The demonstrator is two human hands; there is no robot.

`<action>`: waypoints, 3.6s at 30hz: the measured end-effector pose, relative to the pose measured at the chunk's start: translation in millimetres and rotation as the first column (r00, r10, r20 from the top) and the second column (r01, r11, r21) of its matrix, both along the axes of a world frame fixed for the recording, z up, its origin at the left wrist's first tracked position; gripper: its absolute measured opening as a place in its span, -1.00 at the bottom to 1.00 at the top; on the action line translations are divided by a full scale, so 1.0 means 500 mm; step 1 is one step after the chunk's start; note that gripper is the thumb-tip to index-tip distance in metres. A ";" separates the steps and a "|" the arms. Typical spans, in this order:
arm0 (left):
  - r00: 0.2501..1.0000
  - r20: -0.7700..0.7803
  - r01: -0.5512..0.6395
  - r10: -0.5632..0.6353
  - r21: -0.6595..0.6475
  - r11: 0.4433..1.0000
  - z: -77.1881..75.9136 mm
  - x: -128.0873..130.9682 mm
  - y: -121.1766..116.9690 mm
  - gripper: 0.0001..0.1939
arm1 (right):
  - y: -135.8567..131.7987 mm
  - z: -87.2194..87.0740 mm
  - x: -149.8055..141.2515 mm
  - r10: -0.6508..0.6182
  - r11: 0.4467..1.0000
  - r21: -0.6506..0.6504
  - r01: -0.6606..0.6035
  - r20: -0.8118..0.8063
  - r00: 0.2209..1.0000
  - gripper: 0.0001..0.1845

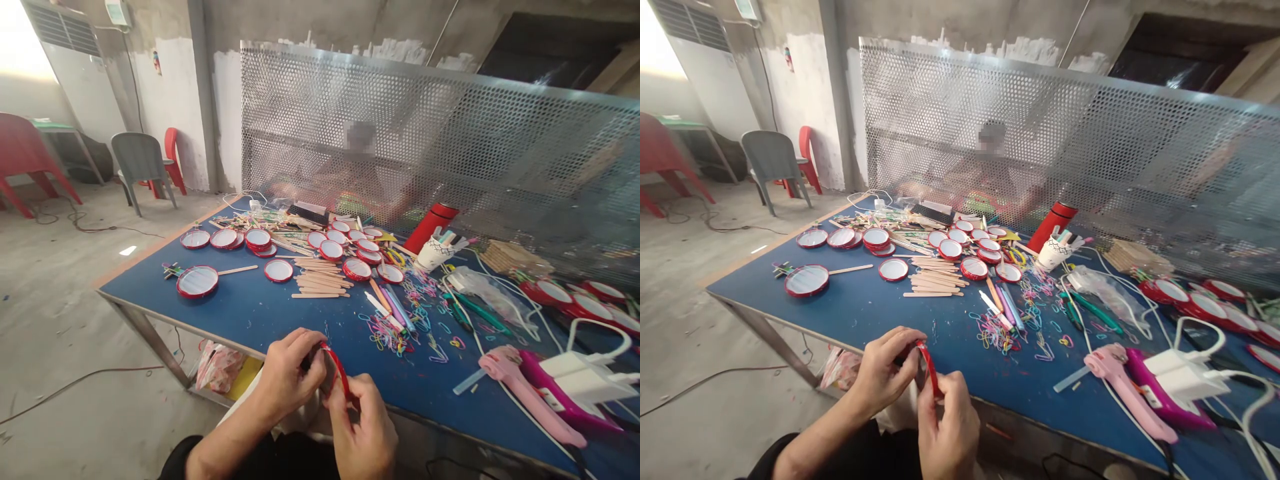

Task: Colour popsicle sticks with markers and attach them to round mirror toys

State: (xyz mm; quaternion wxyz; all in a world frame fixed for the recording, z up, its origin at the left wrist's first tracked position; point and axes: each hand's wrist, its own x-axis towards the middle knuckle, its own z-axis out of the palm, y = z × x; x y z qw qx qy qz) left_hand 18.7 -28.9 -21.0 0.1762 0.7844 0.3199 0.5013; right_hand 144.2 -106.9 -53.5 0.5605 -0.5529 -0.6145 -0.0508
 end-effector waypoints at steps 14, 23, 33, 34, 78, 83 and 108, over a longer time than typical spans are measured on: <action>0.965 0.055 0.263 -0.257 -0.228 0.938 0.021 -0.036 0.018 -0.89 | -0.007 0.047 -0.014 0.033 0.939 -0.267 -0.216 -0.555 0.831 -0.68; 0.945 0.144 0.328 -0.294 -0.393 0.859 0.030 -0.039 0.020 -0.91 | -0.006 0.033 -0.023 0.051 0.935 -0.264 -0.236 -0.560 0.827 -0.68; 0.949 0.161 0.314 -0.272 -0.373 0.873 0.025 -0.039 0.019 -0.85 | -0.006 0.024 -0.025 0.083 0.932 -0.263 -0.251 -0.518 0.851 -0.67; 0.950 0.163 0.309 -0.267 -0.371 0.876 0.025 -0.038 0.019 -0.86 | -0.006 0.024 -0.025 0.084 0.932 -0.262 -0.251 -0.518 0.851 -0.67; 0.938 0.228 0.295 -0.260 -0.133 0.946 -0.018 -0.014 0.007 -0.26 | 0.035 0.042 0.028 0.018 0.928 -0.173 -0.329 -0.863 0.506 -0.59; 0.936 0.235 0.284 -0.262 -0.066 0.957 -0.023 -0.011 0.010 -0.20 | 0.031 0.044 0.029 0.008 0.928 -0.178 -0.328 -0.870 0.493 -0.58; 0.921 0.315 0.275 -0.230 -0.105 0.956 -0.016 -0.019 0.016 -0.85 | 0.055 0.029 -0.001 -0.255 0.961 0.203 0.187 0.390 0.885 -0.79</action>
